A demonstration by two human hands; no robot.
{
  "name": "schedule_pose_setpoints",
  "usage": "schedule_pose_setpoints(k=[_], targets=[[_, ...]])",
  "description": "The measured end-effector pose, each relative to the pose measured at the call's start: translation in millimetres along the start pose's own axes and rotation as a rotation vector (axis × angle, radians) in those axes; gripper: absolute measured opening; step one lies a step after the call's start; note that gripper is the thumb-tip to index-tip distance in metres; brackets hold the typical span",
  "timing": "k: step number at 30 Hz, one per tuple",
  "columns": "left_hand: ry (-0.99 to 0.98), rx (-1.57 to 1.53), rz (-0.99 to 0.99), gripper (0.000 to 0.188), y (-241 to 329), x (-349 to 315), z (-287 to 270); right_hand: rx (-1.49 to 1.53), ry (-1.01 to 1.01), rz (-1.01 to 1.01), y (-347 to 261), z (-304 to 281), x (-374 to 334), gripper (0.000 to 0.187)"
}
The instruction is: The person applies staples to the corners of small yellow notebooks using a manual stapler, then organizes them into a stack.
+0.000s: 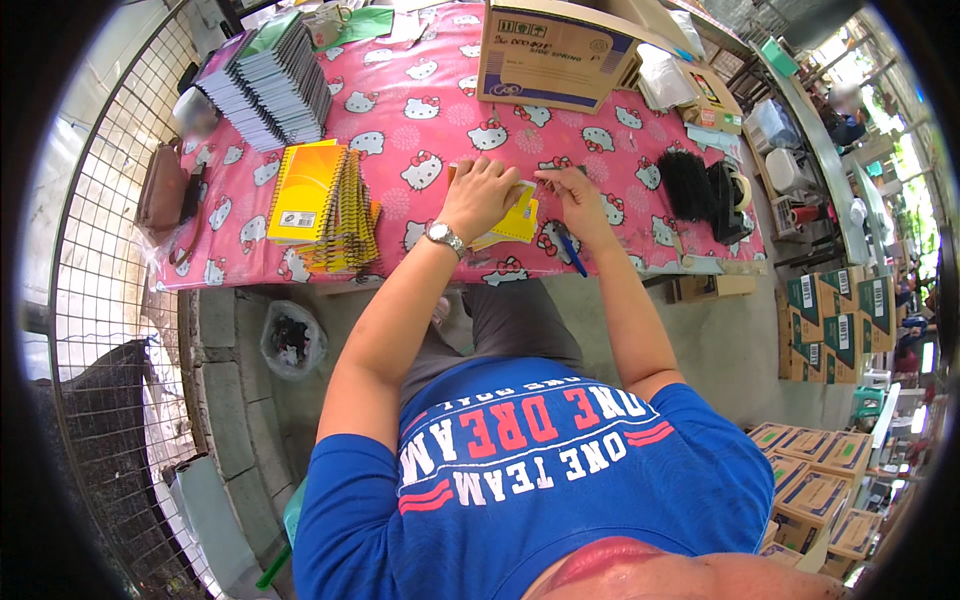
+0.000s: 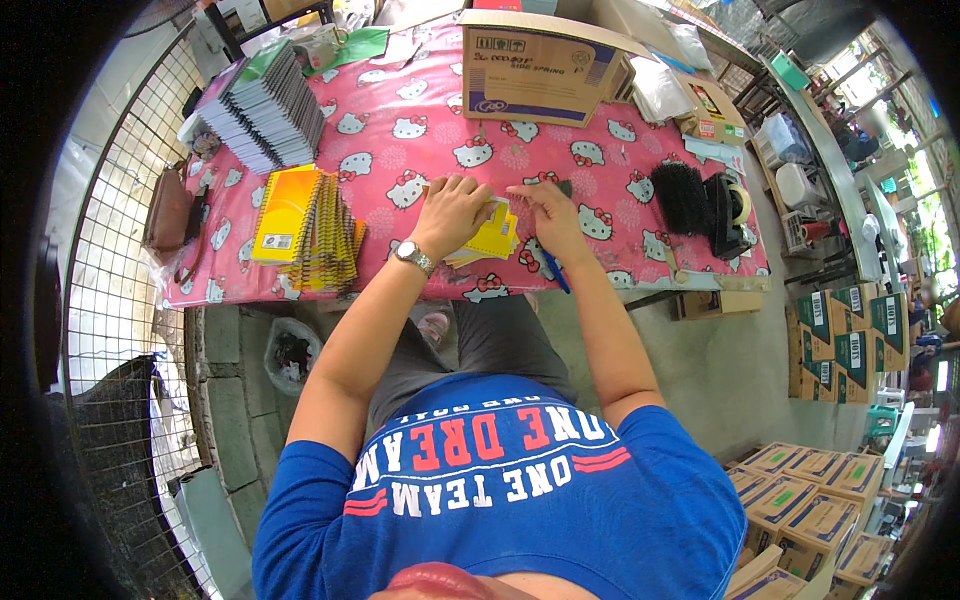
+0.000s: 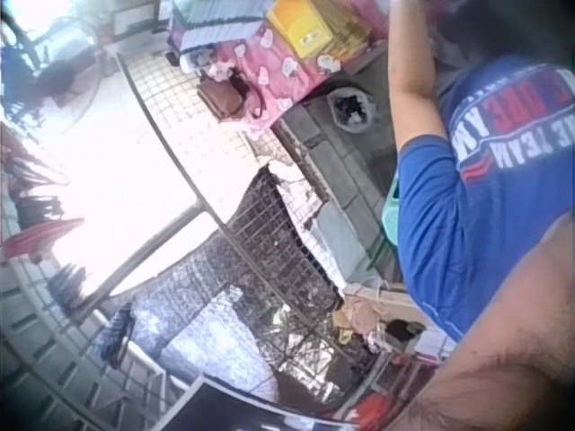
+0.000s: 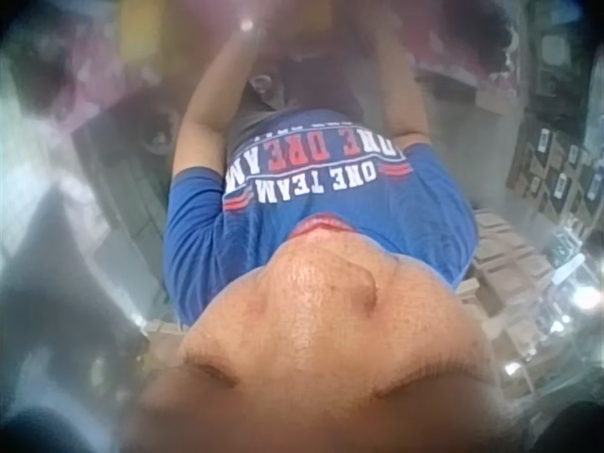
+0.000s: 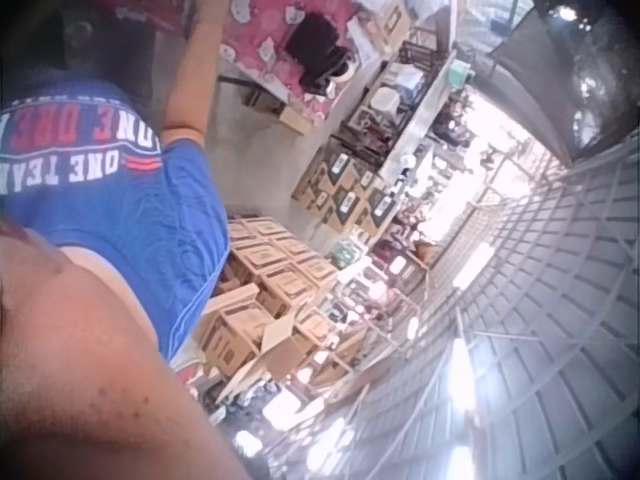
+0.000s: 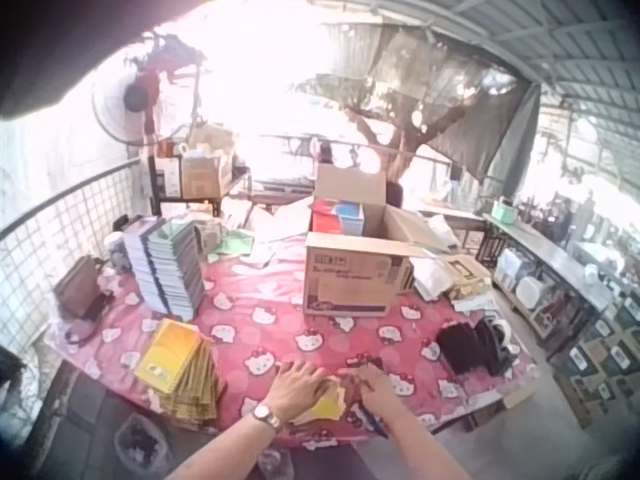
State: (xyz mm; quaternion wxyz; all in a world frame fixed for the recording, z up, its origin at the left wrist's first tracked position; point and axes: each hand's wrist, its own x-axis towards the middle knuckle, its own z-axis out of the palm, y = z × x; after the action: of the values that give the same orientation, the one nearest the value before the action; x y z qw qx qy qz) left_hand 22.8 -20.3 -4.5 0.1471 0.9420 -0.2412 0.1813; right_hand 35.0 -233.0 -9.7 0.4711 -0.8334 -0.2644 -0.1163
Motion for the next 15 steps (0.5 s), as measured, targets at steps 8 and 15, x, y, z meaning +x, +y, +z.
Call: schedule_pose_setpoints(k=[8,15], targets=[[0.094,0.016,0.023,0.024,-2.9,-2.4,6.4,0.045,-0.025,0.119,-2.1,3.4,-8.6,0.033],[0.049,0.029,-0.015,0.026,-0.6,-3.8,3.3,-0.11,-0.014,-0.06,-34.2,3.1,-9.5,0.028]])
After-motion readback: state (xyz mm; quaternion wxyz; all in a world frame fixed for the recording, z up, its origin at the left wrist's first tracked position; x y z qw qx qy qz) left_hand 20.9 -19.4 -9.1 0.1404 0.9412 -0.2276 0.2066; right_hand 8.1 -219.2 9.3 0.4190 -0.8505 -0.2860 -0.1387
